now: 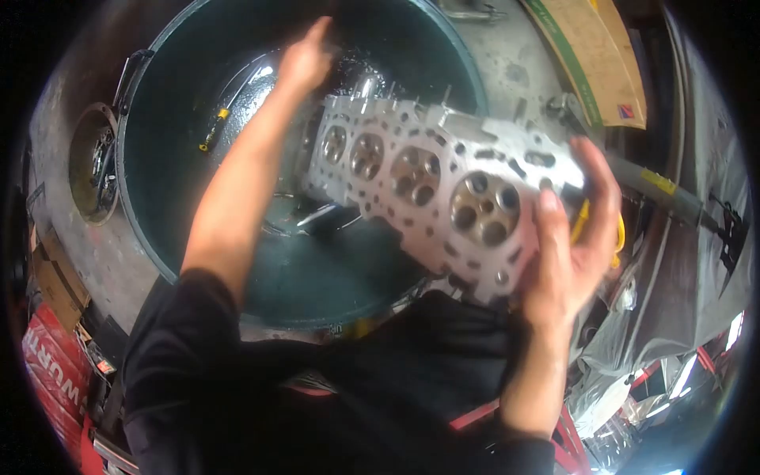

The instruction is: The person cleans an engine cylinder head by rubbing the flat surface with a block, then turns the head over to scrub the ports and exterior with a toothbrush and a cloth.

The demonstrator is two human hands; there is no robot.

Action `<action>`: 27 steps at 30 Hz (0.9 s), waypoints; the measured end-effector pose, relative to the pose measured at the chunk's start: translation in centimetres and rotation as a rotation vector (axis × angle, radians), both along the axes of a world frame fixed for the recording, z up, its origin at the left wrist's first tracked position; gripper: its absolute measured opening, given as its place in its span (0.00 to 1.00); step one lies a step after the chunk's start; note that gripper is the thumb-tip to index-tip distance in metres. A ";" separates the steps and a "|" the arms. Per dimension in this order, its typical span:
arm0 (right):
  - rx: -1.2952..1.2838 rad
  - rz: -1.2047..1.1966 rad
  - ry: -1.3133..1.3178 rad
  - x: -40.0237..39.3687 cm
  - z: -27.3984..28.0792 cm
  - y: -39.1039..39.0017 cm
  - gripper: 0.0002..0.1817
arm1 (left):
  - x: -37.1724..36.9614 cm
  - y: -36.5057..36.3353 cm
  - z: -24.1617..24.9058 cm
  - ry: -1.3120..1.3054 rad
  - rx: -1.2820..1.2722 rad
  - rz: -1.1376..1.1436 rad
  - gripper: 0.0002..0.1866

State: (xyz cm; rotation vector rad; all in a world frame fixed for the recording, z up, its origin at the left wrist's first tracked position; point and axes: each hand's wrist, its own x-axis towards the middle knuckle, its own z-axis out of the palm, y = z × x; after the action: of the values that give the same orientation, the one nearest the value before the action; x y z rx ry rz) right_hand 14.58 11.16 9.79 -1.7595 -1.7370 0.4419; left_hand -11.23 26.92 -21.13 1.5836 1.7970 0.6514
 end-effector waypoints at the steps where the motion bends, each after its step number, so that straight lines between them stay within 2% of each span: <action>1: 0.016 0.012 -0.020 0.1 -0.1 0.1 0.27 | -0.5 -2.4 0.8 0.004 0.127 0.109 0.35; 2: 0.007 0.023 0.005 0.3 -0.2 0.1 0.26 | -1.2 -4.3 -0.4 -0.045 0.461 0.204 0.25; 3: -0.025 0.005 0.044 0.1 0.1 0.0 0.25 | -1.5 -6.9 2.9 -0.189 0.250 0.260 0.16; 4: -0.030 -0.015 0.137 -0.3 0.1 -0.1 0.25 | 0.0 -9.4 5.4 -0.366 0.208 0.382 0.11; 5: -0.037 -0.031 0.227 -0.6 0.0 -0.2 0.24 | 1.9 -11.6 8.1 -0.437 0.217 0.363 0.11; 7: -0.030 -0.013 0.225 -0.1 -0.2 -0.1 0.24 | 6.5 -14.1 11.1 -0.661 0.238 0.231 0.14; 8: -0.021 0.004 0.214 0.1 -0.3 0.0 0.24 | 8.8 -14.2 12.5 -0.634 0.354 0.199 0.15; 9: -0.013 0.016 0.203 0.5 -0.4 0.1 0.24 | 10.9 -14.2 13.4 -0.507 0.628 0.152 0.15; 13: 0.012 0.017 0.152 1.2 -0.9 0.2 0.23 | 12.6 -19.1 16.4 -0.449 0.819 -0.097 0.20; 15: 0.049 0.037 0.077 1.3 -0.9 0.4 0.24 | 10.8 -22.7 18.2 -0.428 0.768 -0.215 0.21; 20: -0.036 0.015 0.173 0.8 -0.4 0.0 0.25 | 12.7 -17.0 16.7 -0.548 0.739 -0.142 0.17; 23: -0.008 0.037 0.079 1.0 -0.4 0.3 0.25 | 9.6 -24.0 18.0 -0.479 0.809 -0.263 0.15; 24: 0.004 0.038 0.136 1.2 -0.7 0.5 0.24 | 9.9 -24.6 17.0 -0.499 0.776 -0.266 0.17; 27: -0.033 0.031 0.054 0.5 0.2 0.0 0.24 | 12.1 -18.1 16.4 -0.619 0.824 -0.159 0.18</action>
State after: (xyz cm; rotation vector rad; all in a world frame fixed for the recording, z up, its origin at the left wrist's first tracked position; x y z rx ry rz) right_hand 15.09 11.14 9.96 -1.7300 -1.7301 0.5291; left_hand 0.84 8.86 -4.76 1.7010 0.9583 1.7264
